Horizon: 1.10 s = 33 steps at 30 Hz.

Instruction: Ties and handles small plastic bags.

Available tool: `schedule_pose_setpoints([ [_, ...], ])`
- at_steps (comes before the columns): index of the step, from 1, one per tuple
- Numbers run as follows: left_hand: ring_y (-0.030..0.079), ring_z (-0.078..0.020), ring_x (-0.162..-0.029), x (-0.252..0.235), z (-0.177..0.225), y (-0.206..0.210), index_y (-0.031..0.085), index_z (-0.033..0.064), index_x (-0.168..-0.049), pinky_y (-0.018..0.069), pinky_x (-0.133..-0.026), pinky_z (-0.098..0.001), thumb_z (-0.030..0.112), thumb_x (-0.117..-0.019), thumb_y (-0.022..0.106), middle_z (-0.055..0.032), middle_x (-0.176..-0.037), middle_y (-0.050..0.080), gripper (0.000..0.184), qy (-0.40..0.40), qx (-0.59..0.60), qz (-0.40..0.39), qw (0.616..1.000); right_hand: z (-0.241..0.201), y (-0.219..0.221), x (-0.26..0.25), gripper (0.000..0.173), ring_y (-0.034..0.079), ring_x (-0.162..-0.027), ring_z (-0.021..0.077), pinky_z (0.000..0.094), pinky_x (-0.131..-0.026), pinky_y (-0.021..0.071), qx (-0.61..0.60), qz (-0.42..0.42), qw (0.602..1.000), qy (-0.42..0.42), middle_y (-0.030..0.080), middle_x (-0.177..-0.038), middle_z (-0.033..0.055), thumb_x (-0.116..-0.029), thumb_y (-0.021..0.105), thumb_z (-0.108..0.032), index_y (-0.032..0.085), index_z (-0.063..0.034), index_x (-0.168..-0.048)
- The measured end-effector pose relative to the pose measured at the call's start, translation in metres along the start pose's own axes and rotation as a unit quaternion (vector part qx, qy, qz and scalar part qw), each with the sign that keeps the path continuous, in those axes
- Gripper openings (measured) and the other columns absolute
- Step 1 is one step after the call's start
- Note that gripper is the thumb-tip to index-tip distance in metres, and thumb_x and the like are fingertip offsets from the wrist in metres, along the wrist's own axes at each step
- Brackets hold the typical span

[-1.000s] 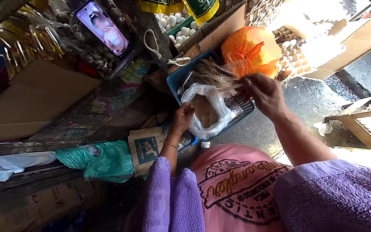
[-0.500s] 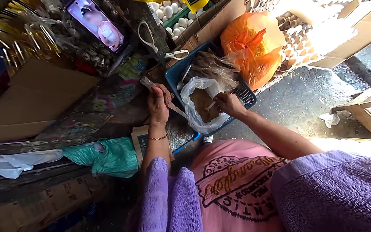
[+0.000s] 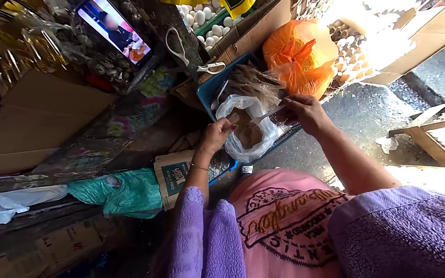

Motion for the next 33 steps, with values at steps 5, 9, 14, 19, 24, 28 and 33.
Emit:
schedule_pose_setpoints([
  [5,0.054,-0.0207,-0.064,-0.003,0.002,0.004,0.064,0.0014,-0.096,0.0474,-0.065,-0.0454,0.038,-0.1006,0.064,-0.0078,-0.069,0.055,0.037,-0.011,-0.031,-0.035,0.999,-0.033,-0.006,0.010,0.024,0.073,-0.066,0.0136,0.0287,-0.059,0.0626,-0.011,0.017,0.998,-0.062,0.075,-0.082,0.0041,-0.1103,0.044,-0.016,0.064,-0.0040,-0.105],
  [9,0.054,-0.0220,-0.064,-0.005,0.004,0.006,0.062,0.0002,-0.093,0.0468,-0.064,-0.0460,0.038,-0.1007,0.063,-0.0087,-0.069,0.054,0.039,-0.001,-0.046,-0.046,0.998,-0.042,-0.003,0.008,0.024,0.073,-0.065,0.0134,0.0279,-0.058,0.0624,0.001,0.013,0.997,-0.082,0.075,-0.082,0.0040,-0.1099,0.044,-0.016,0.064,-0.0041,-0.104],
  [14,0.050,-0.0200,-0.056,0.004,0.007,0.006,0.060,0.0051,-0.091,0.0431,-0.054,-0.0410,0.044,-0.1010,0.061,-0.0066,-0.065,0.051,0.040,0.042,-0.037,-0.035,0.998,-0.042,0.008,0.004,0.024,0.073,-0.066,0.0121,0.0272,-0.059,0.0620,0.038,0.002,0.995,-0.088,0.075,-0.082,0.0042,-0.1101,0.045,-0.017,0.064,-0.0032,-0.105],
  [19,0.052,-0.0199,-0.060,0.000,0.006,0.010,0.061,0.0012,-0.092,0.0453,-0.059,-0.0417,0.037,-0.1000,0.065,-0.0076,-0.068,0.053,0.036,0.032,-0.021,-0.046,0.998,-0.043,0.028,0.004,0.025,0.073,-0.068,0.0121,0.0286,-0.061,0.0632,0.108,-0.012,0.988,-0.110,0.075,-0.084,0.0043,-0.1099,0.046,-0.018,0.065,-0.0021,-0.108],
  [24,0.057,-0.0212,-0.062,0.012,0.014,0.010,0.061,0.0045,-0.102,0.0490,-0.058,-0.0426,0.042,-0.0985,0.066,-0.0098,-0.074,0.059,0.038,0.025,0.008,-0.022,0.999,-0.040,0.048,0.015,0.024,0.073,-0.078,0.0133,0.0322,-0.073,0.0625,0.263,-0.117,0.921,-0.262,0.075,-0.096,0.0090,-0.1057,0.052,-0.012,0.071,-0.0001,-0.115],
  [28,0.058,-0.0142,-0.064,0.014,0.008,0.014,0.062,0.0060,-0.102,0.0507,-0.061,-0.0344,0.037,-0.0975,0.069,-0.0066,-0.077,0.062,0.032,0.043,0.043,0.016,0.998,-0.045,0.042,0.025,0.020,0.073,-0.091,0.0176,0.0332,-0.086,0.0595,0.333,-0.193,0.831,-0.402,0.075,-0.102,0.0122,-0.0994,0.061,-0.006,0.077,-0.0027,-0.113],
  [33,0.054,-0.0062,-0.064,0.015,0.000,0.014,0.062,0.0074,-0.097,0.0481,-0.061,-0.0245,0.029,-0.0975,0.069,-0.0011,-0.077,0.059,0.023,0.044,0.089,0.044,0.994,-0.052,0.009,0.034,0.023,0.070,-0.095,0.0070,0.0243,-0.091,0.0581,0.239,-0.140,0.883,-0.380,0.074,-0.106,0.0096,-0.0999,0.055,-0.001,0.073,0.0037,-0.113],
])
Point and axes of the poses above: each hand's wrist, its own x-axis away from the middle knuckle, its own y-axis out of the palm, z = x × y, the point moved 2 cm from there along -x, towards the middle knuckle
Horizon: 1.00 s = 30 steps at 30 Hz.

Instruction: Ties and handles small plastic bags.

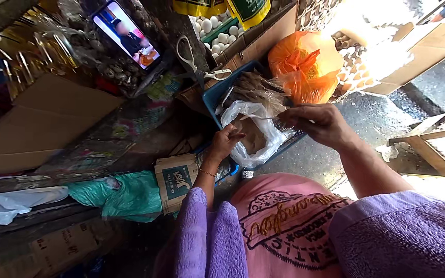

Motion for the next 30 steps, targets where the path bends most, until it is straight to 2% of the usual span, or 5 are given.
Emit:
schedule_pose_setpoints([
  [9,0.051,0.0027,-0.062,-0.010,0.030,-0.007,0.062,0.0090,-0.094,0.0447,-0.059,-0.0149,0.018,-0.1011,0.062,0.0068,-0.076,0.057,0.011,0.010,0.105,0.040,0.994,0.055,0.054,0.039,0.033,0.067,-0.116,0.0371,0.0561,-0.098,0.0538,0.163,-0.062,0.976,0.127,0.070,-0.125,0.0186,-0.0978,0.068,-0.014,0.069,-0.0035,-0.129],
  [13,0.044,0.0009,-0.055,-0.018,0.085,-0.008,0.060,0.0121,-0.093,0.0389,-0.052,-0.0150,0.021,-0.1025,0.060,0.0062,-0.070,0.051,0.013,0.012,0.079,-0.008,0.997,0.008,0.022,-0.001,0.038,0.067,-0.115,0.0275,0.0443,-0.097,0.0558,0.073,-0.001,0.991,0.109,0.065,-0.131,0.0176,-0.1000,0.064,-0.022,0.065,-0.0013,-0.132],
  [16,0.060,-0.0079,-0.071,-0.025,0.118,0.003,0.066,0.0002,-0.107,0.0540,-0.068,-0.0291,0.016,-0.1005,0.063,-0.0044,-0.086,0.066,0.018,-0.011,0.012,-0.043,0.999,-0.029,0.004,-0.022,0.044,0.064,-0.122,0.0232,0.0414,-0.100,0.0563,0.068,0.017,0.995,0.073,0.064,-0.135,0.0140,-0.0959,0.071,-0.027,0.065,-0.0039,-0.133],
  [21,0.065,-0.0005,-0.080,-0.031,0.157,0.040,0.068,-0.0055,-0.111,0.0566,-0.078,-0.0218,0.010,-0.0956,0.064,-0.0043,-0.094,0.071,0.022,0.040,-0.002,-0.043,0.998,-0.046,-0.018,-0.012,0.020,0.063,-0.121,0.0276,0.0432,-0.107,0.0492,0.058,0.042,0.997,0.027,0.069,-0.126,0.0175,-0.0959,0.069,-0.012,0.075,0.0018,-0.109],
  [30,0.061,0.0074,-0.073,-0.035,0.168,0.095,0.064,-0.0030,-0.104,0.0553,-0.071,-0.0163,0.021,-0.1017,0.057,0.0087,-0.082,0.066,0.025,0.109,0.074,-0.082,0.988,-0.074,-0.072,0.032,0.013,0.066,-0.113,0.0325,0.0456,-0.100,0.0518,0.117,0.112,0.986,-0.031,0.071,-0.115,0.0194,-0.0955,0.068,-0.005,0.076,0.0040,-0.099],
])
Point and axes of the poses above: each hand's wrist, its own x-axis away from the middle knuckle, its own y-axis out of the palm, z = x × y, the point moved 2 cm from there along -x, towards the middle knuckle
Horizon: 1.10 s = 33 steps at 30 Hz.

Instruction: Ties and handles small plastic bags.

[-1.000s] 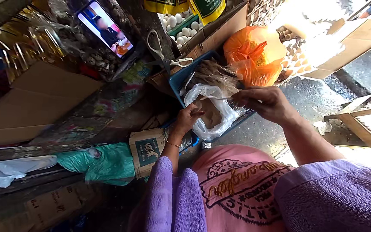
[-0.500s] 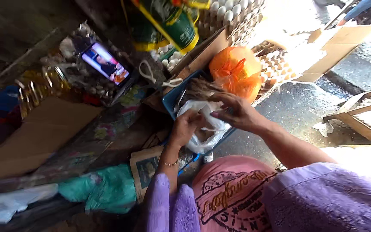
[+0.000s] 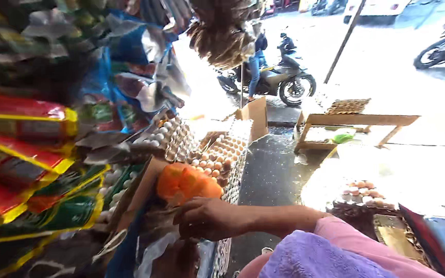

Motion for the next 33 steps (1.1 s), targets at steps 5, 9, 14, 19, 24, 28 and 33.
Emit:
schedule_pose_setpoints([
  [5,0.065,0.0042,-0.087,-0.004,-0.002,0.040,0.067,0.0245,-0.105,0.0555,-0.081,-0.0173,0.025,-0.1014,0.060,0.0174,-0.095,0.070,0.008,0.038,0.123,-0.060,0.990,-0.023,-0.049,0.016,0.014,0.067,-0.112,0.0305,0.0441,-0.098,0.0529,0.062,0.008,0.998,0.007,0.072,-0.115,0.0180,-0.0970,0.067,-0.009,0.075,0.0028,-0.098],
  [9,0.065,0.0036,-0.079,-0.009,-0.009,0.071,0.070,0.0326,-0.103,0.0558,-0.078,-0.0178,0.036,-0.1005,0.062,0.0180,-0.088,0.070,0.009,0.010,0.213,-0.095,0.972,-0.030,-0.080,0.035,0.015,0.067,-0.112,0.0288,0.0440,-0.097,0.0535,0.090,0.035,0.995,0.039,0.071,-0.116,0.0176,-0.0986,0.066,-0.010,0.074,0.0034,-0.098],
  [14,0.064,0.0050,-0.073,-0.014,-0.021,0.107,0.074,0.0323,-0.100,0.0544,-0.071,-0.0142,0.040,-0.0977,0.064,0.0154,-0.082,0.070,0.013,0.018,0.271,-0.119,0.955,-0.036,-0.119,0.062,0.017,0.068,-0.111,0.0237,0.0379,-0.097,0.0546,0.113,0.113,0.987,0.022,0.071,-0.113,0.0170,-0.1010,0.063,-0.010,0.072,0.0041,-0.098],
  [19,0.069,-0.0013,-0.091,-0.010,-0.038,0.136,0.072,0.0179,-0.111,0.0565,-0.086,-0.0213,0.024,-0.1019,0.061,0.0069,-0.100,0.075,0.015,-0.024,0.236,-0.129,0.963,-0.043,-0.144,0.089,0.017,0.067,-0.111,0.0235,0.0375,-0.096,0.0543,0.167,0.138,0.976,0.019,0.072,-0.114,0.0153,-0.1019,0.061,-0.011,0.072,0.0016,-0.097],
  [24,0.043,-0.0302,-0.143,-0.007,-0.040,0.153,0.028,-0.0102,-0.155,0.0411,-0.114,-0.0386,0.010,-0.0988,0.053,-0.0292,-0.159,0.033,0.064,-0.125,0.076,-0.164,0.975,0.001,-0.105,0.134,0.012,0.066,-0.116,0.0350,0.0540,-0.095,0.0530,0.255,0.031,0.959,0.123,0.071,-0.120,0.0167,-0.0986,0.062,-0.007,0.072,-0.0004,-0.099],
  [28,0.053,-0.0263,-0.135,-0.010,-0.034,0.160,0.047,-0.0088,-0.145,0.0439,-0.112,-0.0384,0.010,-0.1007,0.055,-0.0246,-0.149,0.050,0.048,-0.109,0.031,-0.188,0.976,0.025,-0.104,0.165,0.017,0.063,-0.122,0.0365,0.0569,-0.100,0.0491,0.255,-0.002,0.939,0.229,0.069,-0.125,0.0173,-0.1013,0.058,-0.008,0.071,0.0013,-0.104],
  [33,0.061,-0.0206,-0.124,-0.016,-0.027,0.176,0.058,-0.0056,-0.137,0.0487,-0.106,-0.0362,0.009,-0.1004,0.056,-0.0197,-0.138,0.061,0.039,-0.098,0.014,-0.206,0.973,0.045,-0.096,0.194,0.021,0.059,-0.128,0.0361,0.0568,-0.104,0.0449,0.243,0.013,0.925,0.291,0.067,-0.130,0.0174,-0.1038,0.054,-0.011,0.071,0.0014,-0.108],
])
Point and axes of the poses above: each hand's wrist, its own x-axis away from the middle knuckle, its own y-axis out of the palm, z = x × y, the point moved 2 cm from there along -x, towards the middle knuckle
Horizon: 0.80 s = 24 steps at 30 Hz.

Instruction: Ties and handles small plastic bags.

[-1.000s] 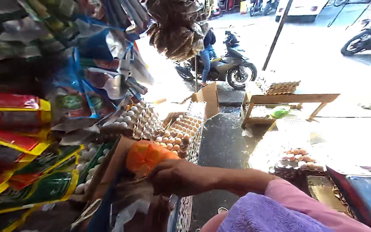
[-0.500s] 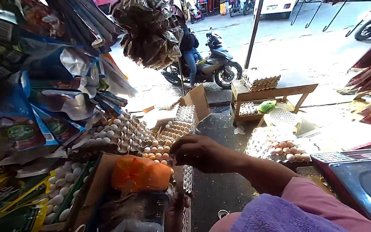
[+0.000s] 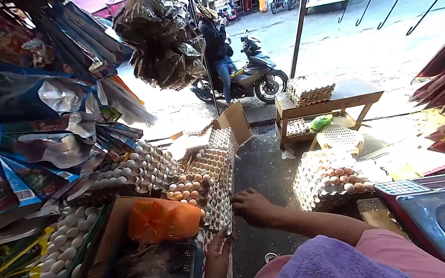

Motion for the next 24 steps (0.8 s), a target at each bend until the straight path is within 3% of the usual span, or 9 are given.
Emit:
schedule_pose_setpoints([
  [1,0.062,-0.0210,-0.124,-0.004,0.002,0.004,0.058,-0.0056,-0.137,0.0492,-0.106,-0.0364,0.010,-0.1003,0.057,-0.0198,-0.138,0.061,0.040,0.004,0.000,-0.001,1.000,0.005,0.004,0.000,0.022,0.057,-0.130,0.0366,0.0579,-0.106,0.0424,-0.005,-0.035,0.999,0.018,0.066,-0.132,0.0179,-0.1043,0.054,-0.012,0.070,0.0020,-0.110],
  [6,0.054,-0.0193,-0.135,-0.017,0.014,0.023,0.048,-0.0101,-0.144,0.0443,-0.113,-0.0340,0.010,-0.1005,0.053,-0.0237,-0.147,0.053,0.048,0.072,0.027,-0.001,0.997,-0.012,-0.008,-0.001,0.020,0.061,-0.126,0.0356,0.0571,-0.103,0.0461,-0.036,-0.002,0.999,-0.024,0.068,-0.126,0.0170,-0.1014,0.061,-0.016,0.071,0.0013,-0.102],
  [9,0.064,-0.0054,-0.114,-0.021,0.027,0.031,0.062,-0.0124,-0.121,0.0504,-0.103,-0.0248,0.004,-0.0987,0.051,-0.0157,-0.120,0.069,0.030,0.107,0.032,0.037,0.993,-0.020,-0.011,-0.007,0.020,0.061,-0.122,0.0372,0.0578,-0.100,0.0457,-0.069,-0.018,0.997,-0.038,0.068,-0.124,0.0188,-0.1001,0.063,-0.016,0.071,0.0032,-0.100],
  [13,0.065,0.0040,-0.101,-0.016,0.031,0.028,0.065,-0.0106,-0.114,0.0521,-0.096,-0.0185,0.000,-0.0993,0.050,-0.0046,-0.106,0.072,0.024,0.091,0.079,0.057,0.991,-0.022,-0.012,-0.010,0.022,0.062,-0.118,0.0365,0.0559,-0.098,0.0464,-0.113,0.003,0.993,-0.034,0.069,-0.121,0.0189,-0.0999,0.064,-0.018,0.071,0.0029,-0.098],
  [15,0.065,0.0048,-0.096,-0.013,0.028,0.025,0.066,-0.0012,-0.107,0.0529,-0.093,-0.0191,0.002,-0.1007,0.046,0.0065,-0.098,0.071,0.021,0.100,0.120,0.054,0.986,-0.020,-0.010,-0.011,0.021,0.065,-0.114,0.0349,0.0550,-0.096,0.0486,-0.126,0.034,0.990,-0.047,0.070,-0.118,0.0173,-0.0994,0.065,-0.018,0.072,0.0014,-0.096],
  [17,0.067,0.0023,-0.098,-0.010,0.025,0.021,0.071,0.0107,-0.110,0.0544,-0.094,-0.0207,0.005,-0.1043,0.047,0.0123,-0.100,0.074,0.026,0.124,0.161,0.048,0.978,-0.021,-0.011,-0.014,0.020,0.065,-0.114,0.0343,0.0544,-0.096,0.0493,-0.134,0.042,0.989,-0.053,0.070,-0.120,0.0166,-0.1002,0.064,-0.016,0.073,0.0008,-0.097],
  [19,0.069,0.0014,-0.098,-0.008,0.027,0.018,0.075,0.0192,-0.106,0.0554,-0.093,-0.0205,0.004,-0.1034,0.050,0.0145,-0.099,0.075,0.029,0.136,0.188,0.055,0.971,-0.024,-0.011,-0.017,0.020,0.064,-0.115,0.0349,0.0545,-0.096,0.0485,-0.156,0.030,0.986,-0.059,0.069,-0.121,0.0176,-0.1008,0.063,-0.015,0.073,0.0018,-0.099],
  [22,0.070,0.0019,-0.090,-0.007,0.026,0.015,0.076,0.0132,-0.098,0.0579,-0.087,-0.0197,-0.007,-0.0947,0.056,0.0131,-0.092,0.076,0.029,0.131,0.206,0.121,0.962,-0.028,-0.009,-0.019,0.019,0.063,-0.118,0.0361,0.0524,-0.101,0.0492,-0.205,0.025,0.975,-0.088,0.068,-0.123,0.0210,-0.0977,0.068,-0.014,0.071,0.0032,-0.106],
  [24,0.071,0.0009,-0.089,-0.008,0.023,0.014,0.075,0.0102,-0.098,0.0587,-0.087,-0.0206,-0.010,-0.0919,0.060,0.0114,-0.093,0.077,0.026,0.124,0.223,0.145,0.956,-0.028,-0.006,-0.020,0.021,0.062,-0.119,0.0370,0.0517,-0.103,0.0488,-0.222,0.017,0.970,-0.099,0.066,-0.124,0.0227,-0.0965,0.070,-0.013,0.070,0.0043,-0.107],
])
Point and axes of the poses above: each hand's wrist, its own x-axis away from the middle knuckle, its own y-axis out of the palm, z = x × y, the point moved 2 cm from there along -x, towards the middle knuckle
